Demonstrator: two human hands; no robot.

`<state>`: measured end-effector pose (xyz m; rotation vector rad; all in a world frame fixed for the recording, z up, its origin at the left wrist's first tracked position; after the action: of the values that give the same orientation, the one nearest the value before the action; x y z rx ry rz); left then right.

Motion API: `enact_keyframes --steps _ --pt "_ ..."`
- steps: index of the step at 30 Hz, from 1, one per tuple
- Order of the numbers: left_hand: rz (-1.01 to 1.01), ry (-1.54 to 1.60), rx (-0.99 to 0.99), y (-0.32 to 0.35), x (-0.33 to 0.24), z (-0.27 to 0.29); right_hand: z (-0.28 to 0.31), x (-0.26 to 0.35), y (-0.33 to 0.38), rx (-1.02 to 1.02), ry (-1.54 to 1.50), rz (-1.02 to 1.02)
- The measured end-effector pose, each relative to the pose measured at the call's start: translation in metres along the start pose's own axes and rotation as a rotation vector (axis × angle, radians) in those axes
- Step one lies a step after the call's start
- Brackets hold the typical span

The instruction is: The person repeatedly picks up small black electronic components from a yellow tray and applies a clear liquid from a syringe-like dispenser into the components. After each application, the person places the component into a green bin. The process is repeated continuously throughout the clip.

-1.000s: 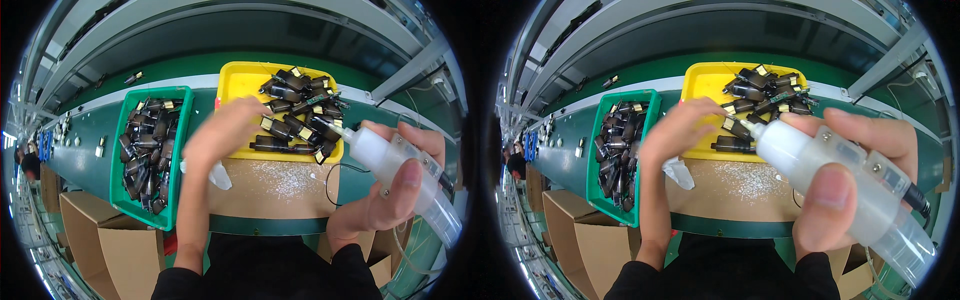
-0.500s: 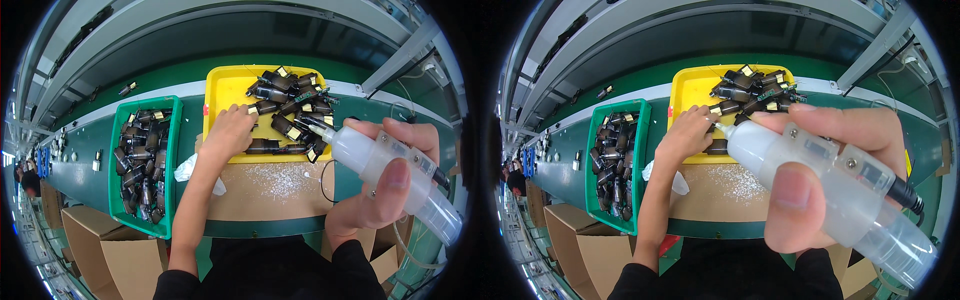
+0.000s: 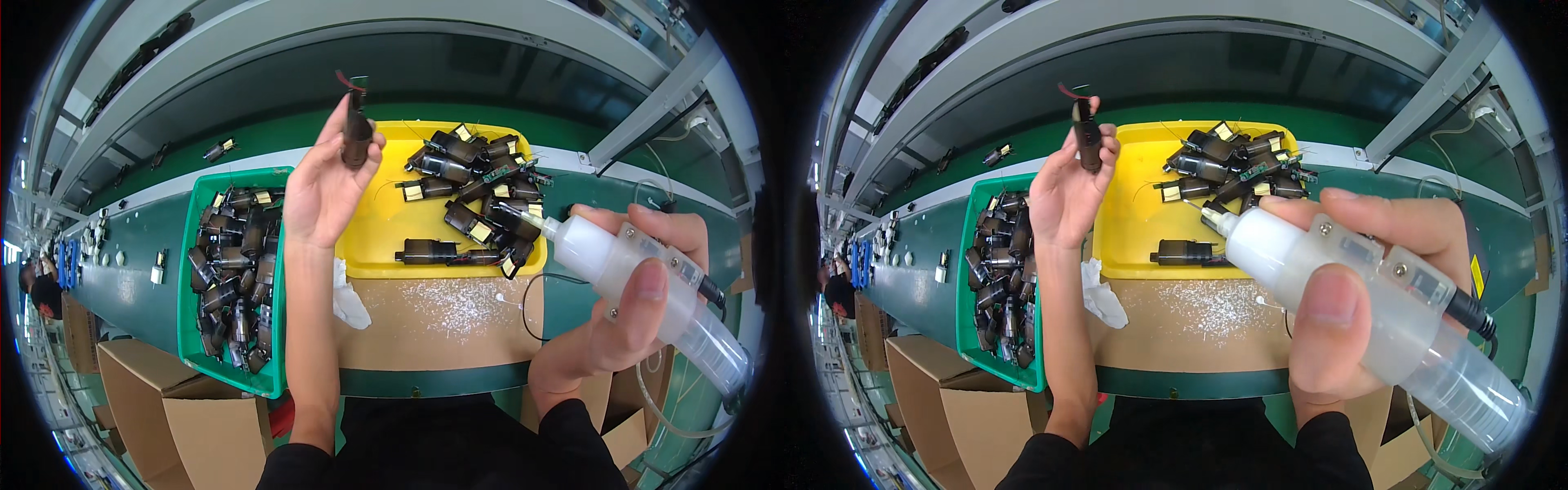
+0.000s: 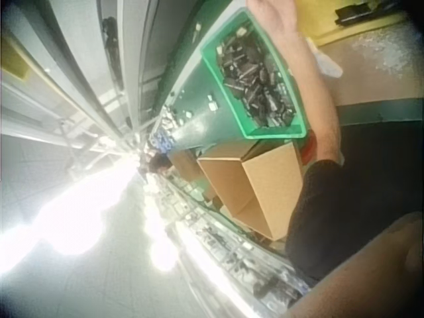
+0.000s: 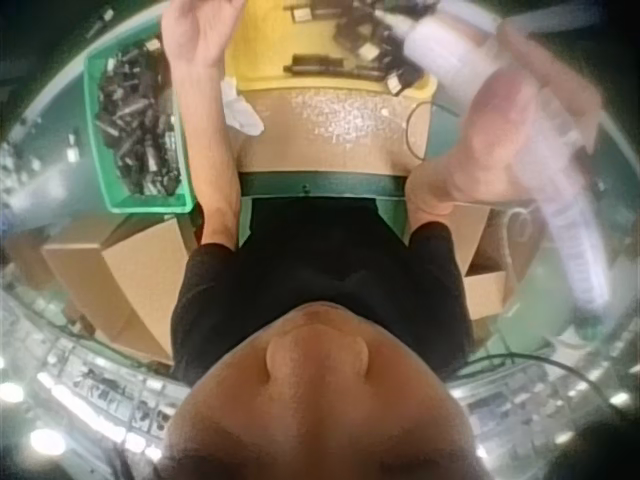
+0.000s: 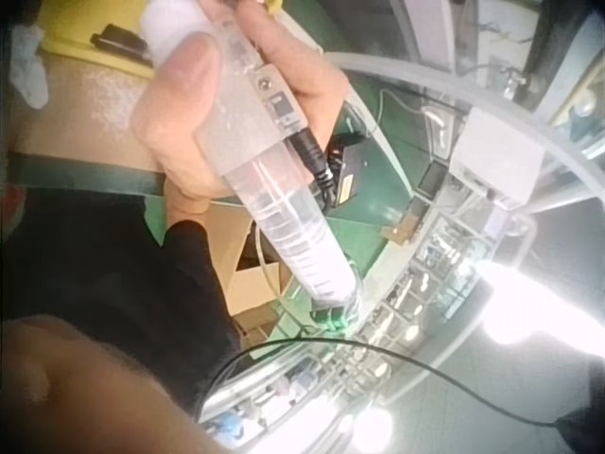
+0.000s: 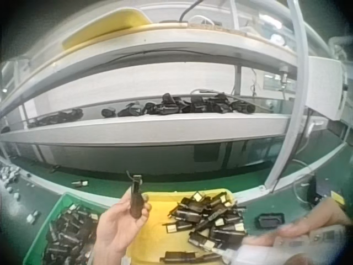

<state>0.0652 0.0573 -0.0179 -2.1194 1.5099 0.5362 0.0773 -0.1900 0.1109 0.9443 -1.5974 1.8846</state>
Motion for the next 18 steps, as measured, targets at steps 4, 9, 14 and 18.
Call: enact_keyframes --steps 4,9,14,18 --pt "0.099 -0.030 0.067 -0.008 0.017 -0.021 0.000 -0.003 0.000 -0.047 -0.005 -0.001" --pt "0.161 -0.200 0.180 -0.012 0.040 -0.037 -0.001 -0.005 -0.001 -0.065 -0.027 -0.024" --pt "0.183 -0.251 0.204 -0.012 0.044 -0.052 0.002 -0.008 -0.001 -0.067 -0.005 -0.019" --pt "0.205 -0.329 0.145 -0.013 0.036 -0.049 -0.001 -0.009 -0.001 -0.049 -0.015 -0.030"
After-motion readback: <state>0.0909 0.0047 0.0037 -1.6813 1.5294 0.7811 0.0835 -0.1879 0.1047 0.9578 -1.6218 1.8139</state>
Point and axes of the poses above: each hand's wrist, its own y-axis away from the middle knuckle, its own z-axis out of the back of the hand, x = y × z, the point moved 5 cm from there along -y, towards the middle knuckle, and after that the axes turned 8 degrees about -y, right-handed, at the moved point
